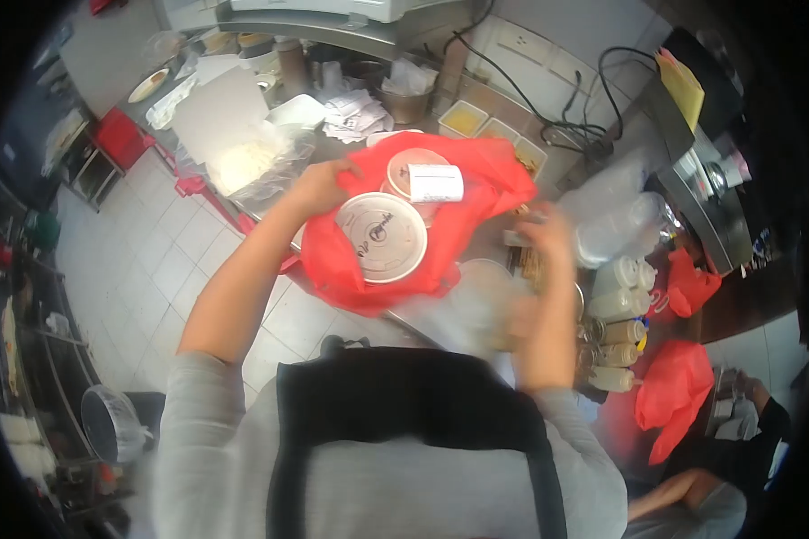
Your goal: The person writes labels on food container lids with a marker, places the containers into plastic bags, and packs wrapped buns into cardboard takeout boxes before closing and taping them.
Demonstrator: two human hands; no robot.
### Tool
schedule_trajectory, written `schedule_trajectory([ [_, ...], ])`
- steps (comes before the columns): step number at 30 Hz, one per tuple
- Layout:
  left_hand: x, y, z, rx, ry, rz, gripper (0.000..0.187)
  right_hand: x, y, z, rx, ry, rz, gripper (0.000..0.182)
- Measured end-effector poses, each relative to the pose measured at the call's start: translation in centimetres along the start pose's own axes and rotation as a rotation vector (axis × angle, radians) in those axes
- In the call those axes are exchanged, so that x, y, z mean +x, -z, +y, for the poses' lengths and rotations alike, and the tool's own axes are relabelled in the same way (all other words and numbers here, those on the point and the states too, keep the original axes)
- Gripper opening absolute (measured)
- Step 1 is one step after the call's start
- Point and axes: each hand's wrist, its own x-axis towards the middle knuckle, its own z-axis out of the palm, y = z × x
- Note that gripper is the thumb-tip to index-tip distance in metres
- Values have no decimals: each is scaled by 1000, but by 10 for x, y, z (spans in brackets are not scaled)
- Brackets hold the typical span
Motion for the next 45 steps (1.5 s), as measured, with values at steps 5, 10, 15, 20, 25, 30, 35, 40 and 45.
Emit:
schedule_trajectory([
  [5, 11, 18, -20, 230, -40, 167, 30, -27, 82, -107, 242, 463, 147, 30],
  [10, 21, 34, -29, 101, -55, 162, 36, -26, 6, -244, 397, 645, -388, 36],
  [15, 20, 42, -53, -74, -87, 323, 23, 1, -122, -295, -220, 699, -509, 36],
  [20, 19, 53, -51, -230, -290, 193, 38, 35, -173, -311, -181, 518, -874, 30],
  [25, -15, 54, -127, -363, -163, 690, 51, 16, -131, -341, -8, 100, -1003, 27],
  [30, -28, 16, -230, -952, 607, 1012, 72, 0, -57, -338, -280, 467, -490, 25],
  [35, -6, -19, -272, -776, 645, 914, 54, -75, -56, -344, 118, 681, -449, 31],
  [40, -28, 24, -316, -694, 629, 750, 46, -110, -65, -333, 225, 816, -639, 33],
  [45, -34, 76, -332, -876, 605, 476, 40, -130, -73, -350, 325, 764, -618, 33],
])
